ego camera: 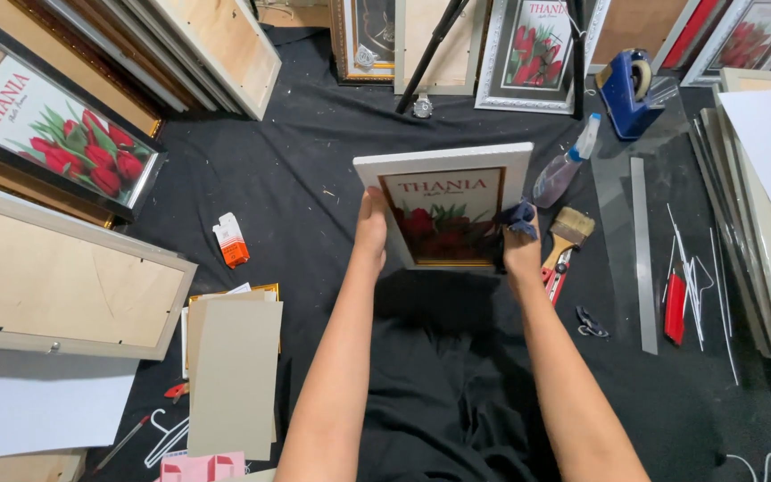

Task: Cleaning and finishing the backing of a picture frame using a cloth, brush, and utility knife.

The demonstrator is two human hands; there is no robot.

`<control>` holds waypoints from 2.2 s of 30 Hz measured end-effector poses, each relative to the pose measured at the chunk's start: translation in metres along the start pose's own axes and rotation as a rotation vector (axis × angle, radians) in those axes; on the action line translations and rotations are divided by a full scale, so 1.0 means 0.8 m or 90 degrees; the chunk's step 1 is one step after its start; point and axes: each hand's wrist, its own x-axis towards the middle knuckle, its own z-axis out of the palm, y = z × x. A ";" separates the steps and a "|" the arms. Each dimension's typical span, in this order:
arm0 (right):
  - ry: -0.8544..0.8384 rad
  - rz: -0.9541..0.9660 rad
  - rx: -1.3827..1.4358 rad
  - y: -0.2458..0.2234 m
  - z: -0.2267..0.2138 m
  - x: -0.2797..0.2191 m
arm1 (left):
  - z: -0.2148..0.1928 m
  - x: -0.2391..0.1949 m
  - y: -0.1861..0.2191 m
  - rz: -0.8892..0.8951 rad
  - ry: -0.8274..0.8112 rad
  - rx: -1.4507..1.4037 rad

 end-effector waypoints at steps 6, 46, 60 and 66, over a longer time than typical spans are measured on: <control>-0.040 -0.129 -0.172 -0.091 -0.018 0.023 | -0.013 0.017 -0.054 -0.051 0.030 -0.261; -0.144 -0.040 -0.064 -0.087 -0.016 0.019 | -0.002 0.048 -0.145 0.455 -0.096 0.471; -0.210 0.209 0.007 -0.071 0.052 -0.005 | 0.009 0.079 -0.216 0.589 0.024 0.817; -0.024 -0.171 -0.617 0.025 -0.074 -0.015 | 0.009 0.057 -0.203 0.598 0.006 0.804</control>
